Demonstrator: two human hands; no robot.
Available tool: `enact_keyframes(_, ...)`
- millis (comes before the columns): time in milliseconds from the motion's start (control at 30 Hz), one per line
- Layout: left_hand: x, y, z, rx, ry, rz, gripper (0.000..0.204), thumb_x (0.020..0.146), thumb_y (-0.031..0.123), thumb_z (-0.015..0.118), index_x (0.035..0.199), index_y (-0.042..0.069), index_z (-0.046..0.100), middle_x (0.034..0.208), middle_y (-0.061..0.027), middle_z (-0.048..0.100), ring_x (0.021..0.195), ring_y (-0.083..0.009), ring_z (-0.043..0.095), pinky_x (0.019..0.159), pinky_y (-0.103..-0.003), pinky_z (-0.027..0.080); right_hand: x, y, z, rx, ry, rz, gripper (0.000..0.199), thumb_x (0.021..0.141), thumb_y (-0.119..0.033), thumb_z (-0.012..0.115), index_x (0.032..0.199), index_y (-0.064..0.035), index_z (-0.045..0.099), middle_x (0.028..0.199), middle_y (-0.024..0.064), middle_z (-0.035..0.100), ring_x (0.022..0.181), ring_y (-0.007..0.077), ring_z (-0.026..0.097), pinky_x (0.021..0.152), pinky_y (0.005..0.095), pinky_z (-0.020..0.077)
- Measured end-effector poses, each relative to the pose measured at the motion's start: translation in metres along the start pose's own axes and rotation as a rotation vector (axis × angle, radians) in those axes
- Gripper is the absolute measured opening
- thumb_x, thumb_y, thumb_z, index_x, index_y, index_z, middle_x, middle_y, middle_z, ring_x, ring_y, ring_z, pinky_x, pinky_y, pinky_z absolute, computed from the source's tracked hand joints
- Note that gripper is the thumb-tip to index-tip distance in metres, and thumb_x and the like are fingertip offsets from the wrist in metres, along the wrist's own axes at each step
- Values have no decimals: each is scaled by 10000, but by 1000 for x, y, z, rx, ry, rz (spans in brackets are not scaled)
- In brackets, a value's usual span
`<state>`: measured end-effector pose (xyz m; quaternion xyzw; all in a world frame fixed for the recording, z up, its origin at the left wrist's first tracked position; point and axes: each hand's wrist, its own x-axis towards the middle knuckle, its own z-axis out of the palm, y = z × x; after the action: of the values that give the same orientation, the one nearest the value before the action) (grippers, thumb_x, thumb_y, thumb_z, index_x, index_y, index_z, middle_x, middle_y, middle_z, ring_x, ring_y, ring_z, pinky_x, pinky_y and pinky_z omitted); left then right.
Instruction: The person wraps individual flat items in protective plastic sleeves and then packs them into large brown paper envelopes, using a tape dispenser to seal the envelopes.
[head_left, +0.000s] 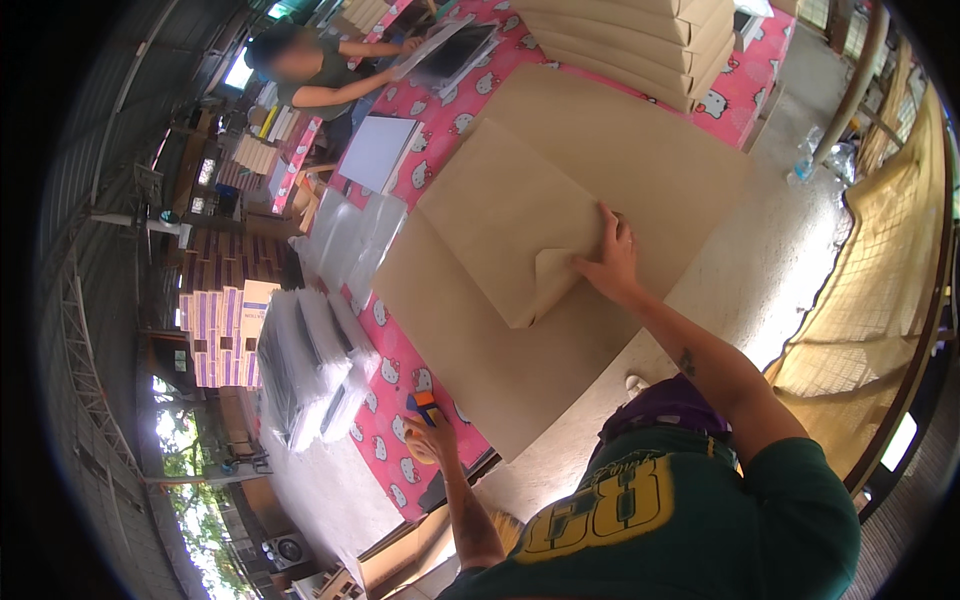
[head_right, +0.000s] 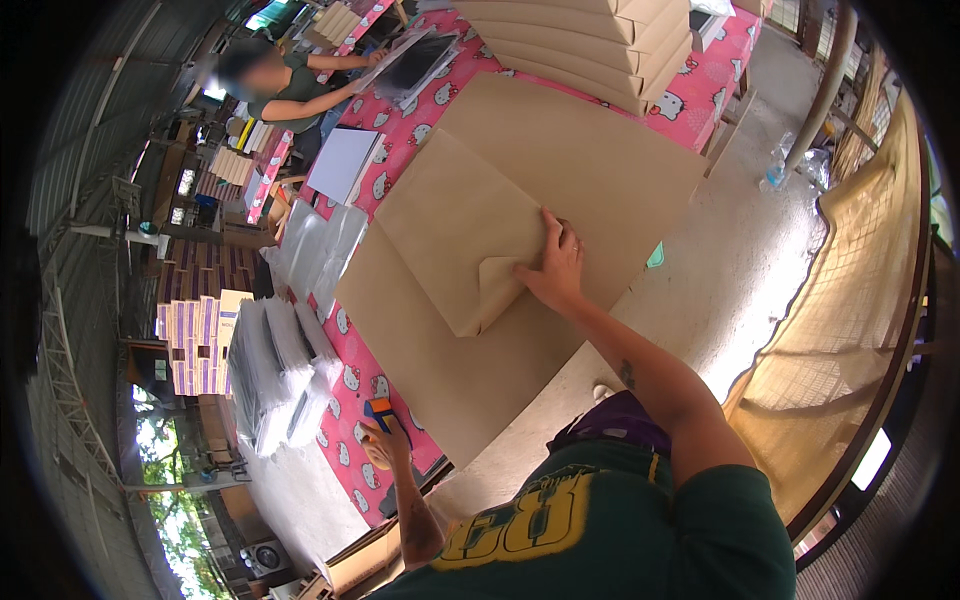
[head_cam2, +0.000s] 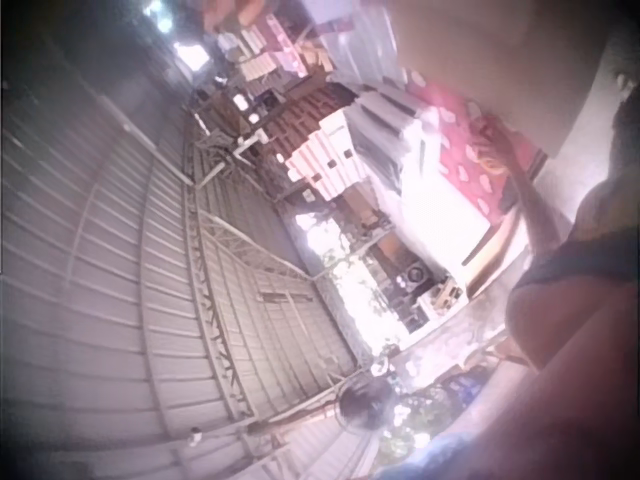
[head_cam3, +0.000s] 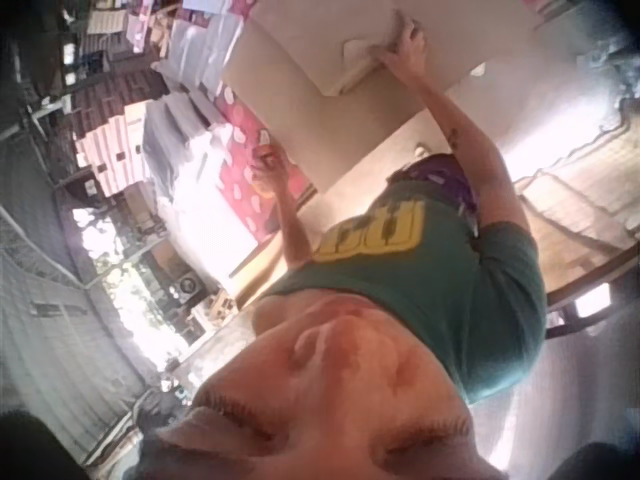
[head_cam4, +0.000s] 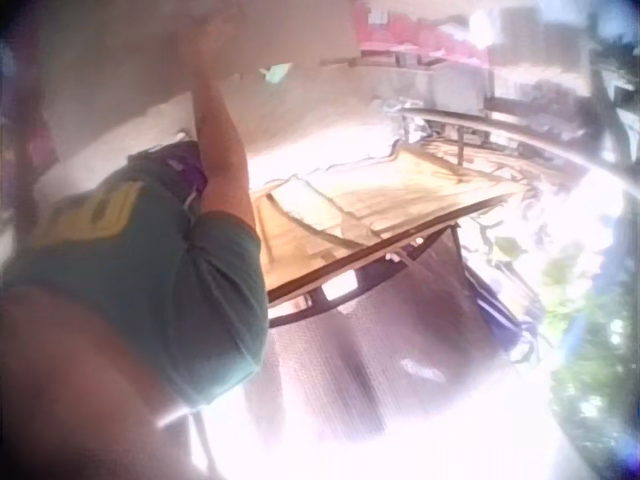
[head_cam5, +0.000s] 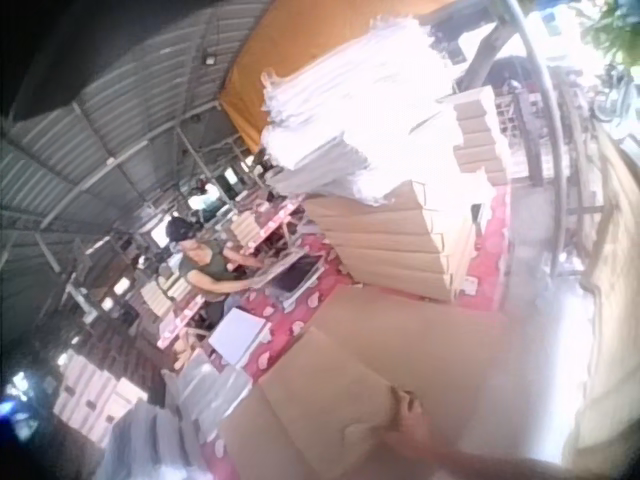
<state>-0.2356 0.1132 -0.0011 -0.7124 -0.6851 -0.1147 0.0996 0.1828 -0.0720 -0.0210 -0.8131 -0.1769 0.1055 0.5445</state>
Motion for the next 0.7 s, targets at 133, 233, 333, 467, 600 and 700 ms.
enact_keyframes(133, 1, -28, 0, 35, -102, 88, 772, 913, 327, 640, 1521, 74, 236, 1110, -322, 586, 960, -464, 612, 844, -508, 470, -6, -2, 4, 25, 2, -10, 1086, 660, -318, 794, 1534, -204, 159, 1465, 221, 283, 1386, 384, 277, 1165, 561, 137)
enact_keyframes(233, 14, 34, -38, -297, -167, 240, 641, 947, 218, 590, 1505, 89, 302, 1100, -284, 614, 919, -415, 632, 762, -462, 508, -1, 3, -1, 17, 11, -1, 1116, 649, -323, 802, 1540, -193, 144, 1467, 220, 287, 1392, 383, 274, 1168, 566, 130)
enact_keyframes(333, 21, 134, -98, -690, -264, 589, 473, 965, 72, 520, 1434, 91, 459, 1033, -216, 659, 863, -348, 649, 722, -415, 522, -2, 12, 3, 17, 70, -13, 1153, 630, -329, 816, 1546, -180, 131, 1446, 212, 331, 1381, 377, 299, 1168, 557, 140)
enact_keyframes(467, 21, 283, -164, -717, -204, 1304, 403, 954, 76, 536, 1357, 78, 551, 982, -237, 676, 855, -358, 671, 763, -421, 519, -1, 2, 1, 61, 89, 35, 1191, 603, -336, 832, 1549, -156, 132, 1409, 190, 403, 1361, 353, 344, 1166, 531, 167)
enact_keyframes(600, 10, 399, -184, -593, -556, 1450, 407, 932, 248, 609, 1285, 47, 612, 1074, -215, 689, 954, -341, 676, 838, -372, 515, -4, -2, -7, 103, 49, 81, 1193, 599, -330, 827, 1551, -134, 135, 1406, 174, 420, 1357, 330, 363, 1167, 510, 182)
enact_keyframes(700, 8, 451, -164, -247, -740, 1467, 437, 909, 336, 626, 1240, 51, 650, 1107, -190, 700, 965, -303, 688, 858, -343, 517, -6, 2, 0, 106, 112, 21, 1199, 597, -327, 822, 1550, -104, 129, 1402, 174, 426, 1353, 325, 373, 1167, 506, 189)
